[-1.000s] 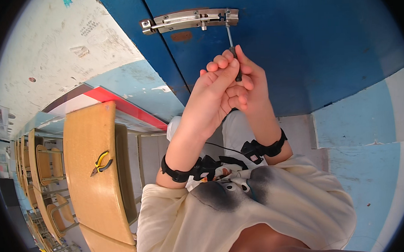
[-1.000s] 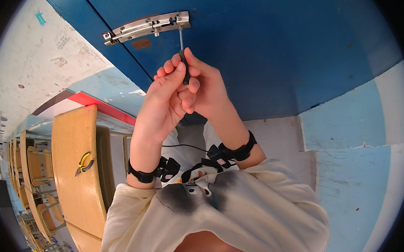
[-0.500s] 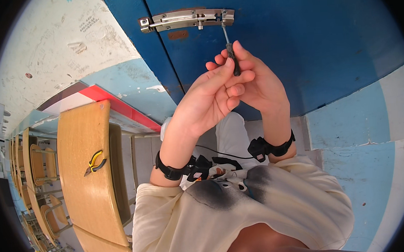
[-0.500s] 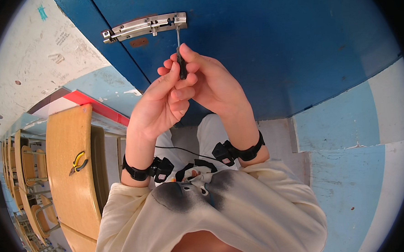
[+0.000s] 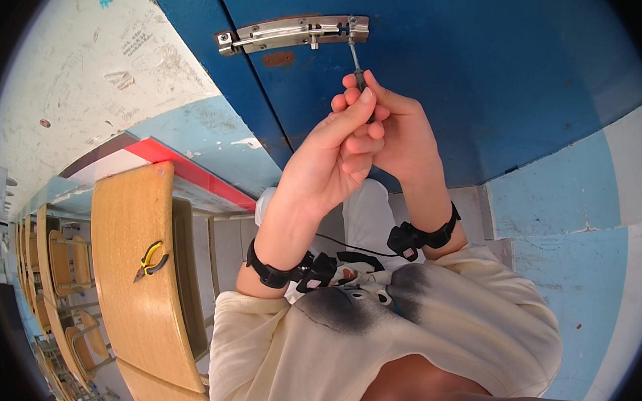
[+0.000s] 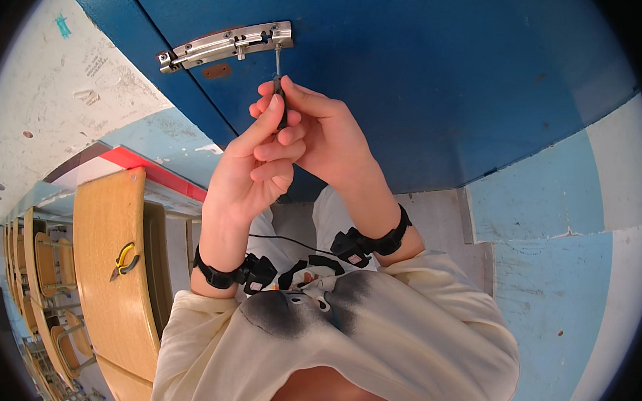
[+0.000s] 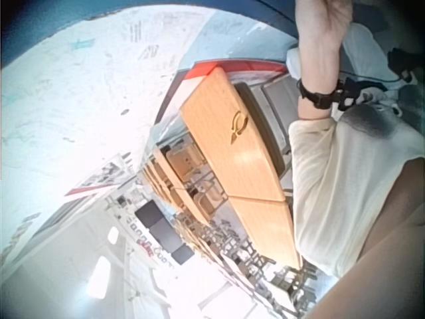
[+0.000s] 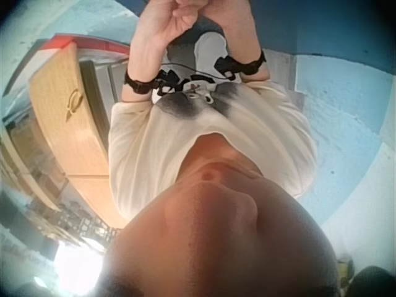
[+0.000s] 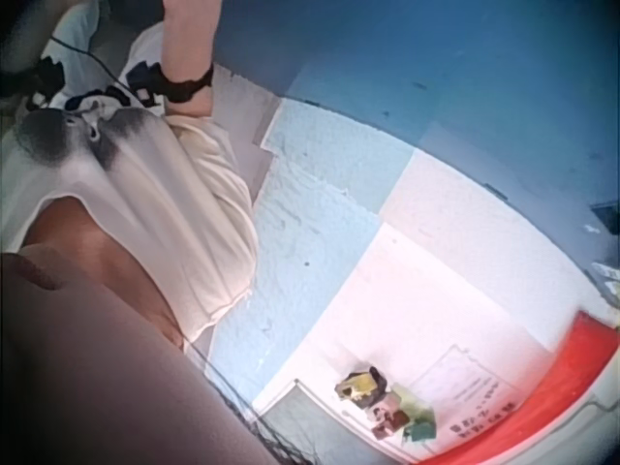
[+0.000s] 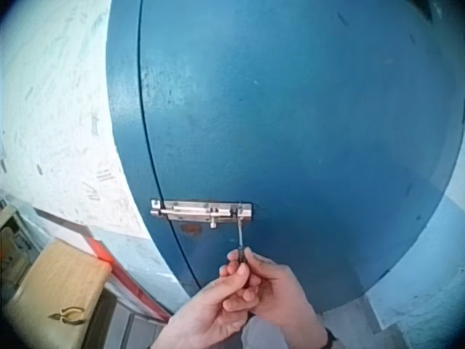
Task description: The recorder uses a screwdriver to tighten screws on a metal slide bolt door latch.
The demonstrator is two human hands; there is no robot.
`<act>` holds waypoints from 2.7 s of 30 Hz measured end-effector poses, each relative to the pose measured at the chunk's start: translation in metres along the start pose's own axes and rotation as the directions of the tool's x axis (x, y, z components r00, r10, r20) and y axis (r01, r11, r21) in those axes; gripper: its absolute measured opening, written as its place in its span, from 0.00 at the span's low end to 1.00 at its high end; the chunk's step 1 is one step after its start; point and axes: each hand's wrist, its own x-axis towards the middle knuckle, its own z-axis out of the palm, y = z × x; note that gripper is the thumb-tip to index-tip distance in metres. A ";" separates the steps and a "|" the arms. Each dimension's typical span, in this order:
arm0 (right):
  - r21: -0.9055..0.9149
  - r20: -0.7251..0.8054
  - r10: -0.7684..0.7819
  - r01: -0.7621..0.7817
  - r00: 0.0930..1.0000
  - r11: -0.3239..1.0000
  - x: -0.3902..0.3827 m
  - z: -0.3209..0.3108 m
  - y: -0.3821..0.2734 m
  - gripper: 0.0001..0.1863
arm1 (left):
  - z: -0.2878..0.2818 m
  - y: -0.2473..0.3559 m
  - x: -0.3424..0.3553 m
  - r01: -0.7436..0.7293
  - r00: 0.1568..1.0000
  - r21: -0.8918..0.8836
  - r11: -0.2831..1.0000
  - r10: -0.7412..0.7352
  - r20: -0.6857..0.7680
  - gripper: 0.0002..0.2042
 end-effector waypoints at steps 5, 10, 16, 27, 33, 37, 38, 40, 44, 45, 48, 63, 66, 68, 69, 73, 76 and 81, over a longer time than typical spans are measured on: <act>0.114 0.151 -0.075 0.059 0.986 0.992 0.006 -0.014 0.007 0.16 | 0.008 -0.003 0.003 -0.044 0.984 0.272 0.961 0.089 -0.154 0.15; 0.011 0.065 -0.051 0.051 0.997 0.999 -0.001 0.007 -0.001 0.15 | 0.011 -0.004 0.000 -0.075 0.977 0.339 0.938 0.137 -0.161 0.15; -0.230 -0.024 -0.057 0.050 0.998 0.972 -0.001 0.003 -0.004 0.17 | 0.009 -0.007 -0.001 -0.066 0.965 0.378 0.923 0.155 -0.210 0.16; -0.152 -0.009 -0.069 0.067 0.998 0.986 0.001 -0.004 -0.002 0.15 | 0.014 -0.009 0.002 -0.043 0.959 0.258 0.965 0.112 -0.261 0.16; 0.060 -0.030 -0.049 0.051 0.998 0.997 0.001 0.004 0.006 0.15 | 0.023 -0.014 0.004 -0.089 0.941 0.306 0.948 0.181 -0.286 0.14; 0.177 0.032 -0.129 0.121 0.991 0.977 0.007 0.002 0.017 0.15 | 0.028 -0.015 0.004 -0.095 0.924 0.347 0.933 0.212 -0.317 0.13; 0.226 0.062 -0.154 0.136 0.986 0.965 0.008 0.001 0.020 0.15 | 0.028 -0.015 0.003 -0.103 0.919 0.358 0.928 0.226 -0.322 0.12; 0.234 0.087 -0.155 0.132 0.984 0.963 0.009 0.000 0.020 0.15 | 0.019 -0.010 0.002 -0.091 0.944 0.346 0.934 0.191 -0.269 0.13; 0.033 0.022 -0.164 0.163 0.986 0.986 0.005 0.001 0.012 0.15 | 0.012 -0.005 0.003 -0.059 0.977 0.391 0.919 0.133 -0.164 0.17; 0.029 0.024 -0.167 0.166 0.986 0.986 0.001 0.003 0.009 0.15 | 0.012 -0.005 0.001 -0.061 0.978 0.391 0.918 0.133 -0.159 0.17; -0.273 -0.114 -0.133 0.098 0.984 0.957 -0.006 0.015 0.002 0.14 | 0.013 -0.004 -0.007 -0.011 0.971 0.560 0.828 0.143 -0.193 0.23; -0.730 -0.019 -0.733 0.491 0.680 0.475 -0.008 0.010 0.004 0.15 | 0.009 0.052 0.007 -0.227 0.763 0.853 0.470 0.630 -0.144 0.26; -0.823 0.015 -0.781 0.450 0.625 0.345 0.003 0.010 -0.006 0.12 | 0.008 0.054 0.009 -0.220 0.775 0.826 0.519 0.607 -0.175 0.25; -0.905 0.109 -0.830 0.400 0.547 0.145 0.013 0.014 -0.010 0.10 | 0.008 0.055 0.011 -0.216 0.785 0.811 0.544 0.590 -0.187 0.24; -0.905 0.110 -0.828 0.400 0.549 0.146 0.018 0.014 -0.012 0.10 | 0.007 0.056 0.012 -0.218 0.784 0.810 0.544 0.592 -0.187 0.24; -0.931 0.177 -0.838 0.364 0.516 0.028 0.031 0.012 -0.013 0.07 | 0.006 0.057 0.014 -0.263 0.780 0.768 0.584 0.597 -0.187 0.24; -0.907 0.183 -0.853 0.418 0.489 0.045 0.034 0.013 -0.013 0.07 | 0.005 0.057 0.015 -0.276 0.781 0.754 0.596 0.596 -0.186 0.23; -0.892 0.166 -0.862 0.445 0.480 0.076 0.036 0.014 -0.009 0.06 | 0.002 0.057 0.014 -0.284 0.779 0.738 0.612 0.596 -0.195 0.23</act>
